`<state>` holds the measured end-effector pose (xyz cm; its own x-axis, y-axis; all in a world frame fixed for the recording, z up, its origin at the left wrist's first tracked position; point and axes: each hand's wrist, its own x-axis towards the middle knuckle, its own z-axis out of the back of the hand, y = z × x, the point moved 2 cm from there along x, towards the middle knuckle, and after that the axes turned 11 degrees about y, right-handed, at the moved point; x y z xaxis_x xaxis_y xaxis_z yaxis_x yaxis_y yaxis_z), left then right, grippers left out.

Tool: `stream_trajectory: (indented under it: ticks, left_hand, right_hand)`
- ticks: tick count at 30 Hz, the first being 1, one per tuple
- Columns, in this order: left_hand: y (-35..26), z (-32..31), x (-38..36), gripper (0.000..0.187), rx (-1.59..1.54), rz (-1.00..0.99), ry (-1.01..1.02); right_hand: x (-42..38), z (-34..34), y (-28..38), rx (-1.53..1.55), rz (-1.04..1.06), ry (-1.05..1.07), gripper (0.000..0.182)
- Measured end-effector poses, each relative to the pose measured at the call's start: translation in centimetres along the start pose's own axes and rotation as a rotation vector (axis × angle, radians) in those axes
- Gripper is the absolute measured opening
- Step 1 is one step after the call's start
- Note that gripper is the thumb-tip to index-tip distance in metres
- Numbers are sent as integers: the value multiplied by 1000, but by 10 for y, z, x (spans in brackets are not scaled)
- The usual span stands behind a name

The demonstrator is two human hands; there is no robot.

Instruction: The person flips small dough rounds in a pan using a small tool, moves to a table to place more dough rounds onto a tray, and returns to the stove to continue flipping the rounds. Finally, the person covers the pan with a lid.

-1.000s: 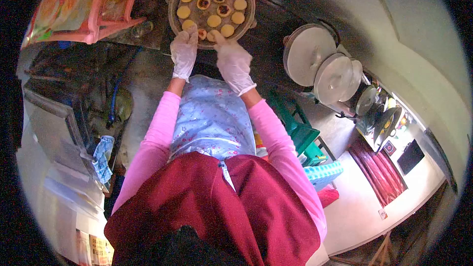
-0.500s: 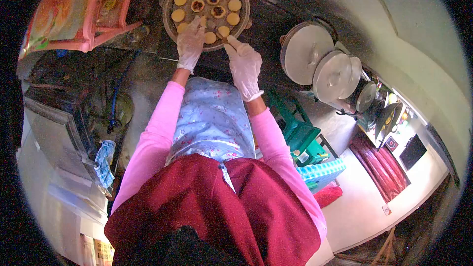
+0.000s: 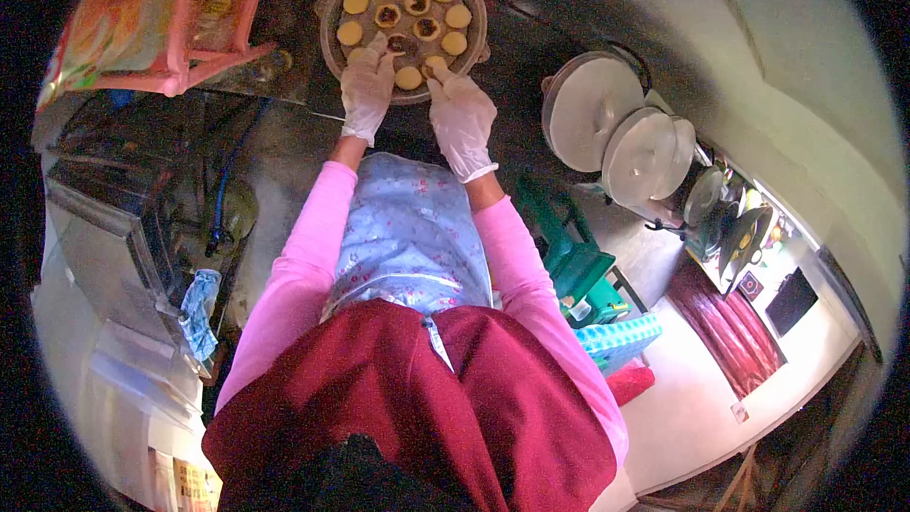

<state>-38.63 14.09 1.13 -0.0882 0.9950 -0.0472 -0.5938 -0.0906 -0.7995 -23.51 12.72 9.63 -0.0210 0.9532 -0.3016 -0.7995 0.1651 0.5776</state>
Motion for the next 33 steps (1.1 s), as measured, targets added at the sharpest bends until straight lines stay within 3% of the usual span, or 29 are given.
stream_trajectory:
  ticks: [1,4,5,6,11,14,15,18,26,29,33]
  left_hand:
    - [-1,2,0,28,6,50,41]
    - [8,21,-2,26,-65,0,-109]
    - [10,34,-5,23,50,121,-89]
    - [16,40,-6,21,-91,97,-221]
    - [37,61,-7,21,-110,196,-224]
    - [40,60,-6,22,-121,174,-215]
    - [39,61,-1,22,-114,157,-222]
    - [37,58,-6,23,-79,144,-201]
    - [32,55,14,23,44,108,-162]
    - [38,48,16,23,59,28,-171]
    - [31,47,18,23,76,48,-141]
  right_hand:
    - [-1,3,1,37,-7,9,26]
    - [-2,-1,5,144,57,29,29]
    - [2,-5,10,109,111,27,29]
    - [5,-10,15,76,166,25,29]
    - [33,-43,24,116,7,102,31]
    - [29,-25,55,-81,-13,177,31]
    - [22,-24,56,-59,243,13,30]
    - [15,-27,47,221,-8,50,25]
    - [32,-49,21,236,-4,114,32]
    - [41,-73,4,837,-225,265,35]
    - [32,-59,2,737,-186,133,35]
